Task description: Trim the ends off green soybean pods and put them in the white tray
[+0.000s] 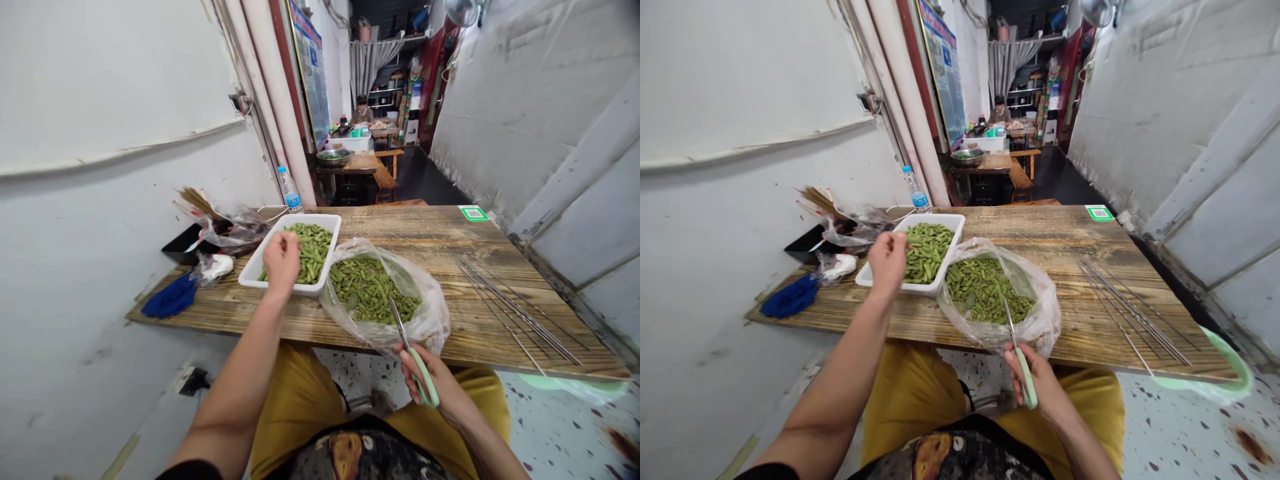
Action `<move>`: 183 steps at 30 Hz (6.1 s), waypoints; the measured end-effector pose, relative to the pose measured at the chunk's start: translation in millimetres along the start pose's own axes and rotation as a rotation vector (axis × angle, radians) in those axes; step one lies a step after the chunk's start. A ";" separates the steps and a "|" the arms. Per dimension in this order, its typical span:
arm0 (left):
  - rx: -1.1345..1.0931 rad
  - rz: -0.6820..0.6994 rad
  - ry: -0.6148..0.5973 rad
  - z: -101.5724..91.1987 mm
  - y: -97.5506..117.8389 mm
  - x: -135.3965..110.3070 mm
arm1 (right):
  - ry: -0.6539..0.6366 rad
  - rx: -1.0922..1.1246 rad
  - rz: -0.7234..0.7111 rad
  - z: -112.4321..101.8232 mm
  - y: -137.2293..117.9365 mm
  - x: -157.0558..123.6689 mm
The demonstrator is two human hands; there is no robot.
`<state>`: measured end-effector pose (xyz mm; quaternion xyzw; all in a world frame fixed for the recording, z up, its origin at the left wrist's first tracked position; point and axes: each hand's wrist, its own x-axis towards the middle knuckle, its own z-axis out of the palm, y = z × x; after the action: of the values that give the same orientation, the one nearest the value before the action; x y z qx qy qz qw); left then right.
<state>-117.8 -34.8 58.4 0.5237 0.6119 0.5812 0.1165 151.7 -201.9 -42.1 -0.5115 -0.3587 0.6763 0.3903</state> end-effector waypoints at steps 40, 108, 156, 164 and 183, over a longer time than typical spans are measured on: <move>-0.157 -0.227 -1.133 72.3 -3.5 -109.0 | -0.055 -0.081 -0.072 3.7 -3.6 0.4; 0.706 0.175 -1.044 83.6 -19.1 -54.6 | -0.082 -0.016 0.023 -10.3 6.3 -20.9; -0.488 -0.697 -0.842 83.0 5.9 -110.4 | -0.014 -0.015 -0.037 3.8 -2.6 -7.6; -0.085 -0.456 -0.974 124.4 -4.8 -92.0 | 0.035 0.043 0.043 0.4 -5.3 -26.4; -0.044 -0.352 -1.041 113.1 -15.0 -88.5 | 0.032 0.059 0.068 -4.2 3.1 -16.1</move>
<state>-2.9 -33.5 -29.0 0.6291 0.5395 0.2299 0.5102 158.0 -217.3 -39.2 -0.5226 -0.3148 0.6910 0.3877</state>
